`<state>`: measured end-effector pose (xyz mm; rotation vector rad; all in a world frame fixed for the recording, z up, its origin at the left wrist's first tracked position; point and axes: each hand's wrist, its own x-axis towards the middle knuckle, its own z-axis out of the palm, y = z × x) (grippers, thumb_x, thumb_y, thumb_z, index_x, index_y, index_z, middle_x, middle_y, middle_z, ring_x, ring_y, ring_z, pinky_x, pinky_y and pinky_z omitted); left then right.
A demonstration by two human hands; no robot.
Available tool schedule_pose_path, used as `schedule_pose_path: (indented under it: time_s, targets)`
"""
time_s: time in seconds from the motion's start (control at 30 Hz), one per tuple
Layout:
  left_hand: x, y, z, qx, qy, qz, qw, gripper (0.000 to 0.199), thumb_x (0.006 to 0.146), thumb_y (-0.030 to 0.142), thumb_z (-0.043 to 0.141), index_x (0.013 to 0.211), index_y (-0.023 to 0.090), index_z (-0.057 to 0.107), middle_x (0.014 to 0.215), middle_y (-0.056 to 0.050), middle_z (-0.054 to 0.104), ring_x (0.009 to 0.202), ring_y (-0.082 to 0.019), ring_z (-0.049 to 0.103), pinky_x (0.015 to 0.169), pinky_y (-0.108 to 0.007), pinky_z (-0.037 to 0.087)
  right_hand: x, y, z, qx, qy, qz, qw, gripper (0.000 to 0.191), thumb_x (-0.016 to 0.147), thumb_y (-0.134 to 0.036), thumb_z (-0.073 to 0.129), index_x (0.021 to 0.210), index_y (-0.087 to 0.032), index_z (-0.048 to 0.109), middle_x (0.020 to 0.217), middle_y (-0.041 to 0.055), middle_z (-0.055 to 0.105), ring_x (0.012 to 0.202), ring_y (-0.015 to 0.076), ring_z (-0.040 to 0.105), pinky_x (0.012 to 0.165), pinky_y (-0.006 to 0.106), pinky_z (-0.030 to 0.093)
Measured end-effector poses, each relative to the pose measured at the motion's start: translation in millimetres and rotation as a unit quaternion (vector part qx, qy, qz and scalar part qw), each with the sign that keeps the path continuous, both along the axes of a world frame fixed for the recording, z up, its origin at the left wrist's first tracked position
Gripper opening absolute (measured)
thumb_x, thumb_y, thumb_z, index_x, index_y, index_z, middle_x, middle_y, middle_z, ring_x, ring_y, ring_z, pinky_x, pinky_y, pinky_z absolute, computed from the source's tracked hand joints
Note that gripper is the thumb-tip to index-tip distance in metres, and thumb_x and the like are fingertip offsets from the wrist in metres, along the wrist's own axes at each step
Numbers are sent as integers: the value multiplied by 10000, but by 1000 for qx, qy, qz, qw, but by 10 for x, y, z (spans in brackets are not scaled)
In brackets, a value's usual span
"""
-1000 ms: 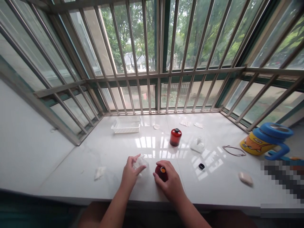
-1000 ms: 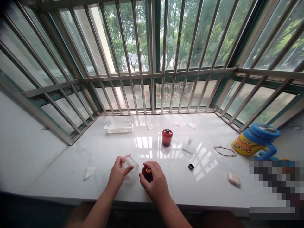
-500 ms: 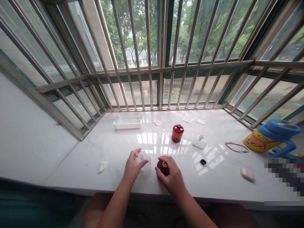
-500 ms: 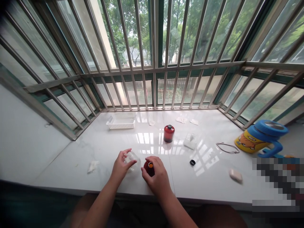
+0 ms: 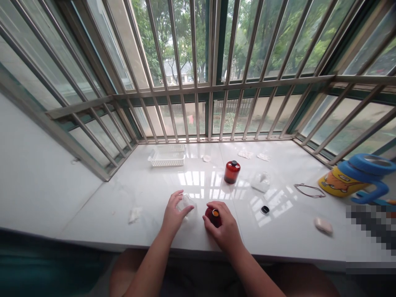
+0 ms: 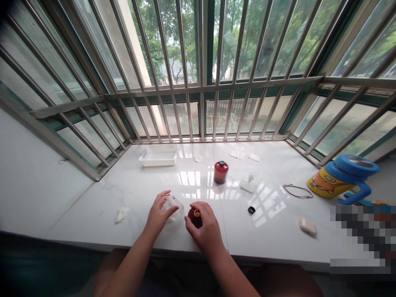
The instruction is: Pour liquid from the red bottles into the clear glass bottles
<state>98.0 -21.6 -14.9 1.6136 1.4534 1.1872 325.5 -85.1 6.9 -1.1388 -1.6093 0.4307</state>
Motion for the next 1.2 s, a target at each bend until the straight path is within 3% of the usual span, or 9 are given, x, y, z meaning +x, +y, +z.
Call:
schedule_pose_path:
  time_s: [0.1,0.4,0.63,0.83,1.0,1.1,1.2]
  targets:
    - [8,-12,14,0,5,6,1000,291,858,483,832,1014,240,799,1452,-110,637,1374,-327,608,1223,-509,452,-3,2,4,0,-2,-3,1000,312,957,-252,698,1267,-264,670,1231,111,697,1172,297,682,1013,482,607]
    - [37,-86,176,16,-81,33,996,390,907,543,785,1135,227,792,1457,-121,634,1298,-288,670,1185,-440,512,7,-1,9,0,0,1,1000,317,960,-258,692,1276,-269,671,1238,113,702,1177,304,681,1012,489,611]
    - [-33,-137,317,14,-42,12,999,368,946,529,756,1197,263,790,1491,-103,619,1349,-296,647,1194,-435,501,-1,-4,6,-3,1,-3,1000,315,957,-258,698,1270,-268,667,1239,108,702,1185,300,679,1023,488,603]
    - [2,-200,423,49,23,7,999,344,968,517,733,1212,281,793,1462,-102,633,1389,-312,614,1216,-469,476,2,-4,5,0,4,-4,1000,302,956,-267,694,1258,-269,678,1232,108,707,1180,302,688,1020,487,609]
    - [-55,-366,611,147,113,25,982,281,997,440,712,1241,314,778,1432,-96,658,1371,-311,614,1167,-482,523,13,-10,-21,-5,-6,-5,1000,294,977,-291,693,1268,-270,665,1243,112,698,1178,305,681,1022,500,600]
    - [-228,-465,693,209,165,48,963,294,1000,378,702,1284,330,761,1430,-93,671,1364,-316,615,1172,-490,520,15,-12,-34,-6,-12,-1,1000,291,987,-302,692,1274,-272,655,1247,112,691,1178,303,675,1020,500,596]
    - [-539,-486,658,227,245,74,940,301,1003,330,662,1286,329,766,1425,-96,691,1364,-335,615,1269,-553,405,15,-7,-45,0,-14,-2,1000,286,988,-301,694,1270,-271,655,1237,107,691,1168,302,677,1012,498,595]
